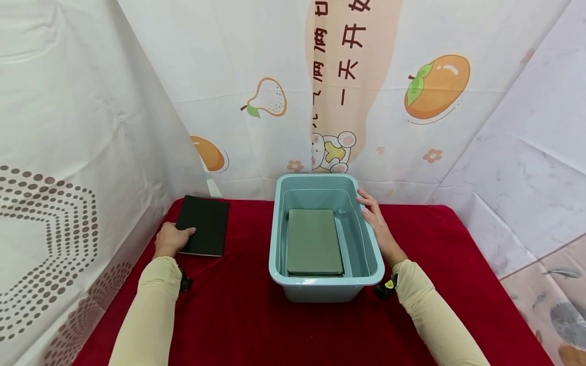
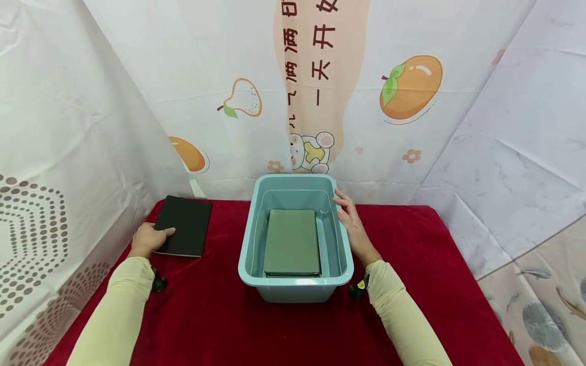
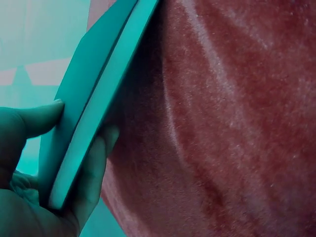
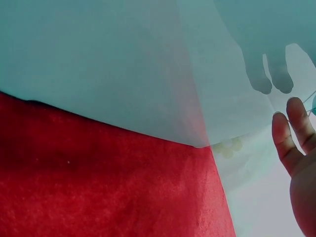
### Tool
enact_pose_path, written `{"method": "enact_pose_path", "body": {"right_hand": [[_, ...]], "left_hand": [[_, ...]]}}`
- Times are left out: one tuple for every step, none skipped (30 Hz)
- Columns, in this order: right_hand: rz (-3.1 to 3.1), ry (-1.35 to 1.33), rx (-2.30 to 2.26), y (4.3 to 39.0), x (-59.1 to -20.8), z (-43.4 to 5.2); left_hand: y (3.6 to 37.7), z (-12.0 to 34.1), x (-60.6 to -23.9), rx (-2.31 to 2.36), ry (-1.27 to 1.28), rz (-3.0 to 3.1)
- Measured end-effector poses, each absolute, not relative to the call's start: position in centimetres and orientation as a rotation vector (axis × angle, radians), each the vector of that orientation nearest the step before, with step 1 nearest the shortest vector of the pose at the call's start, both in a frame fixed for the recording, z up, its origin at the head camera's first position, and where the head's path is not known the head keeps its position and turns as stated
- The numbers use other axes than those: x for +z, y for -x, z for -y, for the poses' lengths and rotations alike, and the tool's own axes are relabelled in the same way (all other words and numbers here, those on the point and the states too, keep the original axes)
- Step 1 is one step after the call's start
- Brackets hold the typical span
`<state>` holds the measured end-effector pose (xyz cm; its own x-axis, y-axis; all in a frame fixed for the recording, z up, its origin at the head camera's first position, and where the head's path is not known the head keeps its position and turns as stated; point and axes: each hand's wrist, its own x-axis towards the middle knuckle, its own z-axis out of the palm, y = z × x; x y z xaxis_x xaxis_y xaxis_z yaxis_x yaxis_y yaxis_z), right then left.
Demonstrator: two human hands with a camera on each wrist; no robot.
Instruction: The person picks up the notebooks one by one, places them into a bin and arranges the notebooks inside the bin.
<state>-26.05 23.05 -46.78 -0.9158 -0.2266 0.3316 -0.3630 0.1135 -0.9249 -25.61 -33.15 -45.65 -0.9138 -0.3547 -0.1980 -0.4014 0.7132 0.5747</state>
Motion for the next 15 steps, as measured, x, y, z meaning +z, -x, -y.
{"method": "enact_pose_path", "body": {"right_hand": [[2.265,-0.602,1.928,26.0,-46.8,-23.1],[2.268,-0.605,1.925,26.0,-46.8,-23.1],[2.269,-0.608,1.922,26.1,-46.8,-23.1],[2.269,-0.612,1.920,26.0,-46.8,-23.1],[2.267,-0.616,1.918,26.0,-46.8,-23.1],[2.268,-0.619,1.915,26.0,-46.8,-23.0],[2.263,-0.621,1.919,26.0,-46.7,-23.0],[2.259,-0.622,1.922,26.0,-46.7,-23.0],[2.254,-0.622,1.926,26.0,-46.7,-23.0],[2.251,-0.620,1.931,26.0,-46.6,-23.0],[2.250,-0.617,1.933,26.0,-46.6,-22.9],[2.251,-0.616,1.935,26.0,-46.6,-23.0],[2.245,-0.618,1.938,26.0,-46.6,-23.0],[2.244,-0.621,1.937,26.0,-46.6,-23.0],[2.241,-0.625,1.934,26.0,-46.6,-23.0]], "left_hand": [[25.6,33.1,-45.5,0.988,0.628,-2.832],[25.6,33.0,-45.4,0.996,0.626,-2.823],[25.6,33.0,-45.3,1.003,0.624,-2.816],[25.6,32.9,-45.2,1.012,0.621,-2.812],[25.6,32.8,-45.0,1.021,0.616,-2.811],[25.7,32.8,-44.9,1.028,0.613,-2.811],[25.7,32.7,-44.8,1.035,0.608,-2.814],[25.7,32.6,-44.6,1.054,0.601,-2.814],[25.8,32.5,-44.5,1.077,0.591,-2.812],[25.8,32.4,-44.4,1.101,0.580,-2.808],[25.9,32.3,-44.3,1.119,0.566,-2.804],[26.0,32.1,-44.2,1.140,0.554,-2.798],[26.0,32.0,-44.1,1.162,0.541,-2.792],[26.1,31.9,-44.1,1.186,0.528,-2.783],[26.2,31.9,-44.1,1.202,0.518,-2.777]]}}
